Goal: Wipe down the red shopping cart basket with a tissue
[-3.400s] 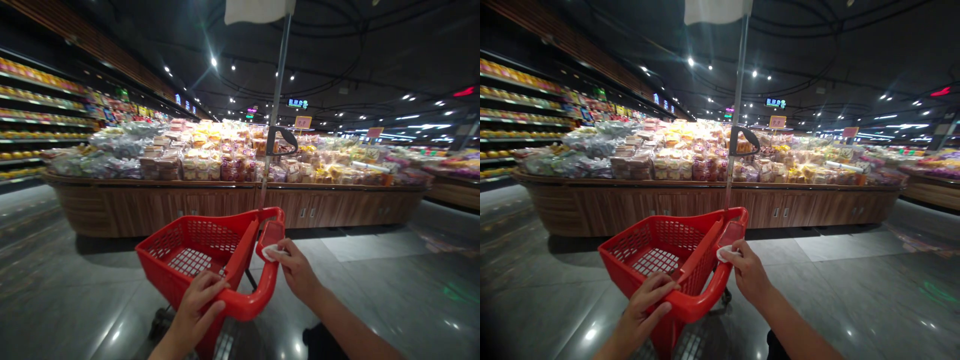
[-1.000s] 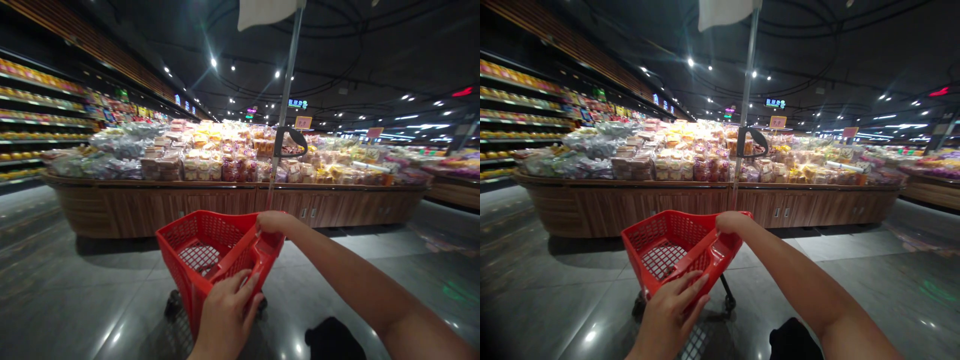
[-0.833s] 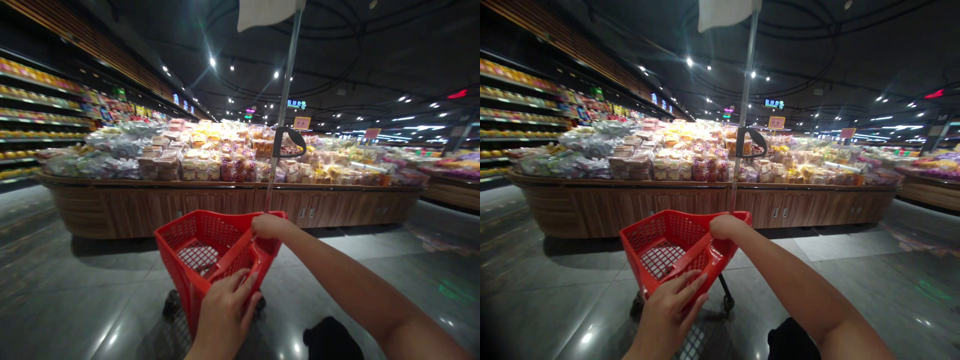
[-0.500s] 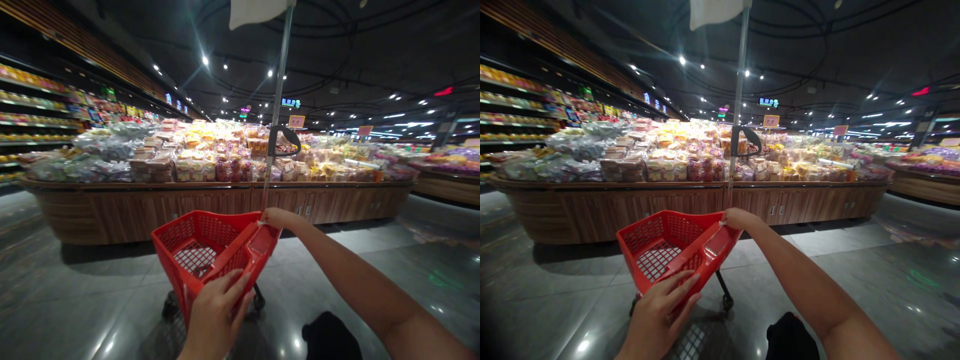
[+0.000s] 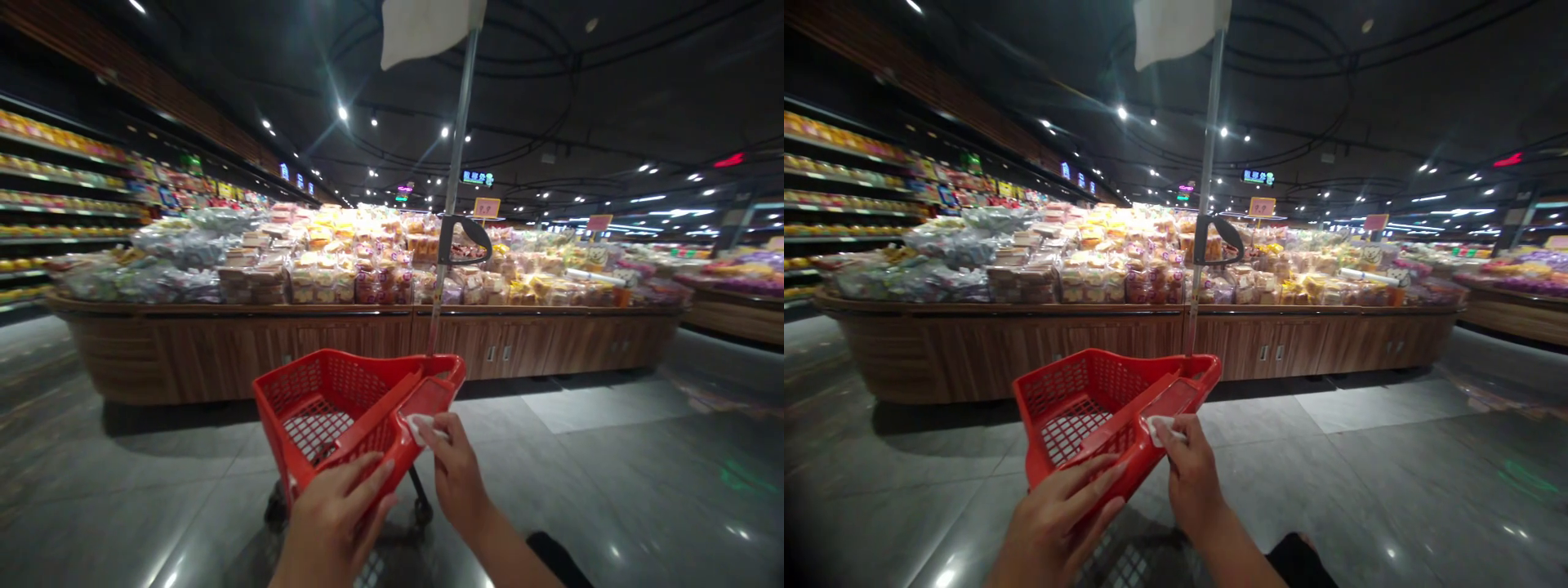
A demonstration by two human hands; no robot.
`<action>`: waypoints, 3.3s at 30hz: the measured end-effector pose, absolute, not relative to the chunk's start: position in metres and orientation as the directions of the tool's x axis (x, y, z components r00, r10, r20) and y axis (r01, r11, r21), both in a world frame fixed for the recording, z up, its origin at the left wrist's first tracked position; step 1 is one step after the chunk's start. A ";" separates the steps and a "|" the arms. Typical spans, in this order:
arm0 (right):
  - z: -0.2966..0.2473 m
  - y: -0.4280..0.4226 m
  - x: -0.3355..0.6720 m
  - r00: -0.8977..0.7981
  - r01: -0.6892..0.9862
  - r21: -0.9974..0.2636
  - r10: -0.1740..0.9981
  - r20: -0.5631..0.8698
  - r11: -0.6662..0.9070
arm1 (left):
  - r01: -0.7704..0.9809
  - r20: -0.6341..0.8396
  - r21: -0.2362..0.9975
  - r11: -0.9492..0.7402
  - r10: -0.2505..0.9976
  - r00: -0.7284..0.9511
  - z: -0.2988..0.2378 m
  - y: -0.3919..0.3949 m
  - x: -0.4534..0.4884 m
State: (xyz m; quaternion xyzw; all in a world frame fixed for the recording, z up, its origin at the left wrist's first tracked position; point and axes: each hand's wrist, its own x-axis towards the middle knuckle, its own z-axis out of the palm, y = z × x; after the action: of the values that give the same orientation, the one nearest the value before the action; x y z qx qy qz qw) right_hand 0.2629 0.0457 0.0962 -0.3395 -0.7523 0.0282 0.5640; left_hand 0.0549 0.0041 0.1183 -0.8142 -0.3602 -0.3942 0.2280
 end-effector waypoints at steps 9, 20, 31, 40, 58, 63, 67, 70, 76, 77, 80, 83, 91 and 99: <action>0.061 0.044 0.225 0.193 0.365 -0.627 0.602 0.774 0.688 | 0.735 0.805 -0.153 -0.661 0.349 0.481 0.117 0.013 0.030; 0.056 0.048 0.220 0.288 0.364 -0.606 0.533 0.795 0.707 | 0.690 0.762 -0.119 -0.714 0.380 0.524 0.118 0.024 0.002; 0.065 0.052 0.237 0.341 0.443 -0.551 0.435 0.833 0.707 | 0.788 0.688 -0.072 -0.611 0.541 0.483 0.135 0.014 0.002; 0.067 0.036 0.212 0.066 0.339 -0.490 0.499 0.864 0.803 | 0.989 0.451 -0.059 -0.133 0.881 0.145 0.153 0.002 0.075; 0.101 0.075 0.276 0.256 0.551 -0.614 0.586 0.769 0.565 | 0.994 0.474 -0.101 -0.044 0.876 0.087 0.155 -0.002 0.049; 0.111 0.073 0.268 0.104 0.637 -0.584 0.696 0.711 0.503 | 0.996 0.456 -0.081 -0.046 0.887 0.079 0.159 -0.001 0.043; 0.126 0.069 0.273 0.027 0.720 -0.552 0.777 0.629 0.422 | 0.997 0.444 -0.037 -0.060 0.893 0.070 0.162 0.000 0.038; 0.150 0.076 0.288 -0.032 0.822 -0.481 0.867 0.497 0.306 | 0.997 0.439 -0.014 -0.072 0.896 0.070 0.161 0.001 0.035; 0.205 0.105 0.272 -0.345 0.893 -0.277 0.935 0.086 0.355 | 0.999 0.436 0.000 -0.051 0.899 0.046 0.164 0.002 0.038; 0.212 0.110 0.268 -0.372 0.887 -0.277 0.927 0.046 0.370 | 0.999 0.428 -0.004 -0.044 0.903 0.041 0.166 0.002 0.039; 0.228 0.118 0.266 -0.451 0.865 -0.283 0.890 -0.071 0.415 | 1.000 0.397 0.004 -0.015 0.918 0.013 0.169 0.002 0.039; 0.237 0.119 0.277 -0.507 0.841 -0.301 0.848 -0.150 0.450 | 0.999 0.385 0.037 -0.017 0.923 0.001 0.170 0.002 0.036; 0.223 0.124 0.266 -0.512 0.824 -0.330 0.855 -0.082 0.462 | 0.994 0.411 0.087 -0.067 0.911 0.025 0.167 0.010 0.029; 0.216 0.111 0.306 -0.479 0.806 -0.375 0.877 0.044 0.459 | 0.993 0.361 0.073 -0.098 0.930 0.065 0.165 0.018 0.014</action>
State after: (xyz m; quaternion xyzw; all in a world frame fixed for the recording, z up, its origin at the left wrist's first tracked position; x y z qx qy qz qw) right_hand 0.3056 0.1111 0.2159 -0.4971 -0.8461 0.1532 0.1160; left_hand 0.0141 0.0182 0.1647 -0.7233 -0.6645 -0.1606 0.0972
